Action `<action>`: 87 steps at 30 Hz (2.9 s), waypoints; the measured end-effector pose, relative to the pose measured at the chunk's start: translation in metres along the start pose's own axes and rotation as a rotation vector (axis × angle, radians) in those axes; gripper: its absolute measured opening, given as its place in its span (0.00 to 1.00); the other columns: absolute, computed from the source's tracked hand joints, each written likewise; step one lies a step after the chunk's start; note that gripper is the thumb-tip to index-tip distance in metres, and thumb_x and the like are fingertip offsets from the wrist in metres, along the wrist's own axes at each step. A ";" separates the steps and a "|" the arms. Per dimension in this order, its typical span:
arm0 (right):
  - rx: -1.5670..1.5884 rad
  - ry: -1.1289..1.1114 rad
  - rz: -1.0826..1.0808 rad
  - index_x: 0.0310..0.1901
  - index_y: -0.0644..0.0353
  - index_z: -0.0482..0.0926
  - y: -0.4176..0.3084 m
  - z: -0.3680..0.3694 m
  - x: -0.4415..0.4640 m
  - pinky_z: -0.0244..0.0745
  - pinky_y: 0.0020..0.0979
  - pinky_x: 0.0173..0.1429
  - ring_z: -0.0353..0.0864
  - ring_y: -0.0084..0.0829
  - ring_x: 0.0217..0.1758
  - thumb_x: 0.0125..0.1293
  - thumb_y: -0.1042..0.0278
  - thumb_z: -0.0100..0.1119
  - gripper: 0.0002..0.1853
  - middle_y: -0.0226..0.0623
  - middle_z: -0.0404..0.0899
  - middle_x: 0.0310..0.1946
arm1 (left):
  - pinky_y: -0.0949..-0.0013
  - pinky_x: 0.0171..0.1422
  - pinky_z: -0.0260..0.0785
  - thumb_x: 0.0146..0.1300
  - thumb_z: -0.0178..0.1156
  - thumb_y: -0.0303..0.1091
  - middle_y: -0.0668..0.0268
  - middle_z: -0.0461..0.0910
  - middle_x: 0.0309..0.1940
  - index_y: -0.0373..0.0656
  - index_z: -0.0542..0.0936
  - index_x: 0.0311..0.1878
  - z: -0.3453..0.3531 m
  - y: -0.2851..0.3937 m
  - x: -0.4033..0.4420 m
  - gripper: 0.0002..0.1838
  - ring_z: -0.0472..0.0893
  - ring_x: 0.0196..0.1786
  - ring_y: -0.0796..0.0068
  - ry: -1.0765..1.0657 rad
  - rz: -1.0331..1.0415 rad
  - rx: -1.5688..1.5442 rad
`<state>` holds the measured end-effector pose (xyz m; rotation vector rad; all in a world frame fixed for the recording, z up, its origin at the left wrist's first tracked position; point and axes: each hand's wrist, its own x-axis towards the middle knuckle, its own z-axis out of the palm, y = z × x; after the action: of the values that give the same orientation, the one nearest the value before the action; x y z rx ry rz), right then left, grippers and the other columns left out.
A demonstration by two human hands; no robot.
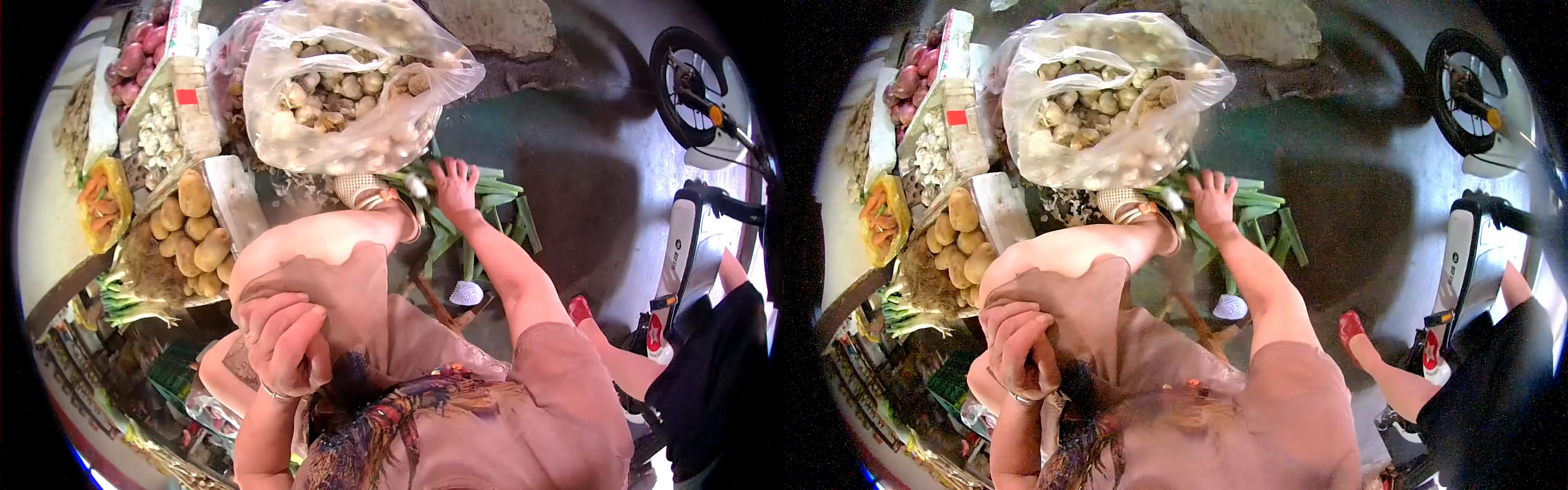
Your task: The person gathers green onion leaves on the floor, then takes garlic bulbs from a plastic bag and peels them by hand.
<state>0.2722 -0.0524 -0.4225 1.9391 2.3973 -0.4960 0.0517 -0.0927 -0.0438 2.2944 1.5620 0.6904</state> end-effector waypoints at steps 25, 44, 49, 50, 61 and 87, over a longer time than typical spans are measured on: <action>1.147 0.212 0.422 0.60 0.58 0.66 0.090 -0.027 -0.072 0.69 0.35 0.57 0.76 0.41 0.55 0.56 0.80 0.58 0.28 0.42 0.77 0.51 | 0.64 0.47 0.66 0.44 0.55 0.16 0.63 0.80 0.29 0.39 0.80 0.37 -0.015 -0.008 -0.047 0.15 0.81 0.37 0.61 0.234 0.008 -0.050; 0.376 -0.358 0.916 0.76 0.38 0.48 0.142 -0.006 -0.126 0.55 0.61 0.70 0.59 0.60 0.71 0.55 0.30 0.59 0.51 0.58 0.45 0.74 | 0.65 0.48 0.64 0.41 0.59 0.19 0.64 0.80 0.31 0.41 0.82 0.37 -0.025 -0.001 -0.055 0.16 0.80 0.38 0.63 0.198 0.029 -0.024; 0.134 -0.416 0.296 0.73 0.50 0.56 0.040 -0.061 -0.077 0.54 0.56 0.69 0.63 0.53 0.70 0.56 0.44 0.65 0.46 0.56 0.64 0.66 | 0.65 0.47 0.64 0.41 0.59 0.19 0.65 0.79 0.32 0.42 0.82 0.38 -0.025 -0.004 -0.057 0.17 0.79 0.38 0.64 0.219 0.027 -0.017; 0.174 -0.271 0.181 0.72 0.52 0.58 0.022 -0.082 -0.058 0.53 0.55 0.70 0.61 0.53 0.71 0.55 0.51 0.66 0.44 0.55 0.63 0.67 | 0.65 0.46 0.64 0.41 0.60 0.20 0.66 0.79 0.32 0.42 0.82 0.39 -0.024 -0.006 -0.054 0.17 0.79 0.38 0.65 0.218 0.019 -0.026; -0.366 0.162 -0.568 0.59 0.51 0.74 -0.112 -0.161 0.095 0.48 0.52 0.74 0.56 0.47 0.74 0.54 0.63 0.68 0.28 0.48 0.66 0.65 | 0.65 0.45 0.64 0.44 0.61 0.23 0.66 0.79 0.31 0.41 0.81 0.39 -0.040 -0.032 -0.094 0.15 0.79 0.38 0.65 0.388 -0.012 -0.086; -0.014 -0.149 -0.576 0.35 0.59 0.81 -0.245 -0.129 0.015 0.75 0.48 0.44 0.82 0.51 0.40 0.61 0.67 0.52 0.09 0.48 0.82 0.32 | 0.59 0.50 0.66 0.49 0.60 0.26 0.62 0.79 0.33 0.43 0.77 0.40 -0.046 -0.085 -0.157 0.13 0.79 0.41 0.61 0.536 -0.153 -0.259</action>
<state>0.0581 -0.0487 -0.2464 1.1257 2.8164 -0.6024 -0.0873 -0.2082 -0.0819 1.8677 1.7097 1.4563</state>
